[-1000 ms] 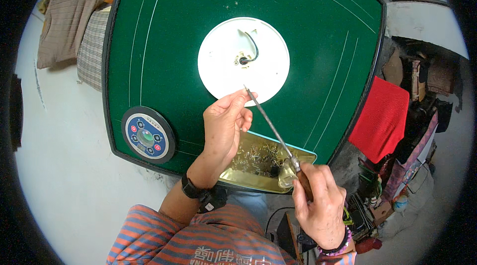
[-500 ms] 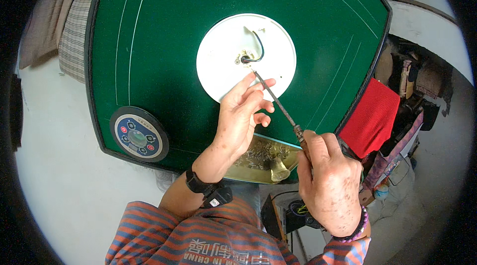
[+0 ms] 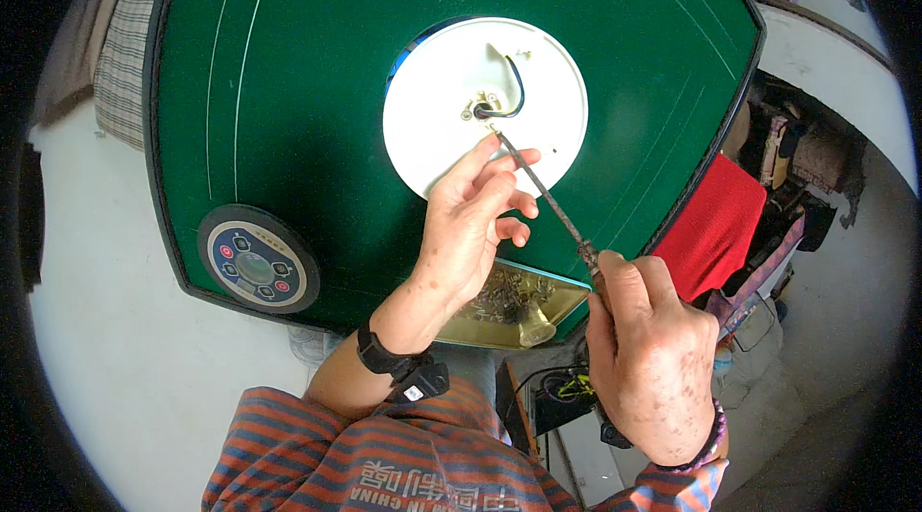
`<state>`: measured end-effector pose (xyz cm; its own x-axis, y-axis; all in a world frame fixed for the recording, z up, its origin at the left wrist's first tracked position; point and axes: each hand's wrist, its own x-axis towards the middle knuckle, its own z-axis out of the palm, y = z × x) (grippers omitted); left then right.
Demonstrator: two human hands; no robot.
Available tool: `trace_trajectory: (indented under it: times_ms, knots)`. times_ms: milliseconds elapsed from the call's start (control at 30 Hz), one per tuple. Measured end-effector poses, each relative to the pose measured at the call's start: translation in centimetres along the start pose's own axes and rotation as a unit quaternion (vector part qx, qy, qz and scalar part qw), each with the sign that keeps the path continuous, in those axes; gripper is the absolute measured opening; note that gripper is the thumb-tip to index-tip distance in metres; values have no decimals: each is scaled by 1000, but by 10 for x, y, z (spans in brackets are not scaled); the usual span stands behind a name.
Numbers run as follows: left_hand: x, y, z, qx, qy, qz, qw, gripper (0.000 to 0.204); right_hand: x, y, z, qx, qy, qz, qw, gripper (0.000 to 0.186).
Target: The person picks up and organizes small metal screws from a tray and uses a screwdriver to secure them into a white circular electronic component on a green table.
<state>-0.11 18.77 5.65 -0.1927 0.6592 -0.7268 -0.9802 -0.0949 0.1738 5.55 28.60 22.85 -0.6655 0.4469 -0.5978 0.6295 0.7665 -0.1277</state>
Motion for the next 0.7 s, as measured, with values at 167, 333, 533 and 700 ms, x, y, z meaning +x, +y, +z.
trace_trajectory:
  times_ms: [167,333,533,700]
  knots:
    - [1,1,-2,-25,1,1,1000,46,7,-8,-7,-67,1,-44,997,28]
    - [1,5,-1,-43,-3,-1,999,38,14,-23,-18,-126,-47,-37,990,29]
    - [2,2,-1,-66,-6,-25,997,31,25,-29,-28,-177,-82,-48,980,29]
    - [9,-3,-3,-159,-42,-91,982,32,33,-29,-31,-107,-63,-36,992,22]
